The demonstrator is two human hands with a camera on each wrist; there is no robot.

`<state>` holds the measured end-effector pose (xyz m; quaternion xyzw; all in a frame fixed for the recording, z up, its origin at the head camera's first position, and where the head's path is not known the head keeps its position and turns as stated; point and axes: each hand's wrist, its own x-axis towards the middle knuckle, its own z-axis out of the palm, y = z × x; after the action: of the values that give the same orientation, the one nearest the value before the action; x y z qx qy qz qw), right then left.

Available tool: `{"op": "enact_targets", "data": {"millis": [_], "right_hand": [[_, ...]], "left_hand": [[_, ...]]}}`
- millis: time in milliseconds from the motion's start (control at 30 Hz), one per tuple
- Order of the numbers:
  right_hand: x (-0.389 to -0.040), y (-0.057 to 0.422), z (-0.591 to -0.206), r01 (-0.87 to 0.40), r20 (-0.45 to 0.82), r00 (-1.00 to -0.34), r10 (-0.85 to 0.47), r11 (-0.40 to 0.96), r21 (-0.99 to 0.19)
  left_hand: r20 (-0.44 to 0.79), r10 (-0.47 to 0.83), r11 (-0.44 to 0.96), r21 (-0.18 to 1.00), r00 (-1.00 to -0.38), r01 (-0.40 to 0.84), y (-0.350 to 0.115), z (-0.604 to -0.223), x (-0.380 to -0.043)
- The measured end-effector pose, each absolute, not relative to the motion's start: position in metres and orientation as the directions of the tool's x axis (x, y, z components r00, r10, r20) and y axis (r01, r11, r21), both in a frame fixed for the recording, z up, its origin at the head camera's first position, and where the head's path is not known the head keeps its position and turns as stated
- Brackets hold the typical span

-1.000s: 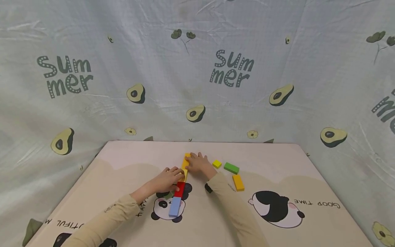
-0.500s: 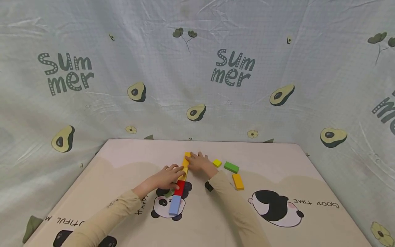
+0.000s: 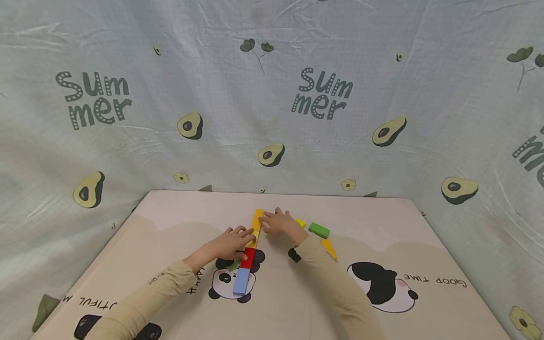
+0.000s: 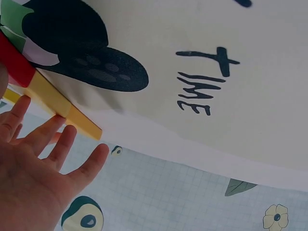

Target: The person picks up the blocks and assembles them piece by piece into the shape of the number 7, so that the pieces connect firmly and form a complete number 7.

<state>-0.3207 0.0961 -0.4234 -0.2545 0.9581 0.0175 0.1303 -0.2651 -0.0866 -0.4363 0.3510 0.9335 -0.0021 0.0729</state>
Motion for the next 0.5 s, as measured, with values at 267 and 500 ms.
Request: {"op": "enact_targets", "data": {"millis": [267,500], "right_hand": [[-0.313,0.114,-0.413,-0.567,-0.173,-0.814,-0.555,0.824,0.022],[-0.310,0.140,-0.397,-0.621,-0.074,-0.784,-0.617,0.781,0.060]], "left_hand": [[-0.138,0.662,0.747,0.043,-0.736,0.664,-0.087,-0.437,-0.266],[-0.131,0.673,0.739,0.068,-0.728,0.670,-0.088,-0.437,-0.266]]}}
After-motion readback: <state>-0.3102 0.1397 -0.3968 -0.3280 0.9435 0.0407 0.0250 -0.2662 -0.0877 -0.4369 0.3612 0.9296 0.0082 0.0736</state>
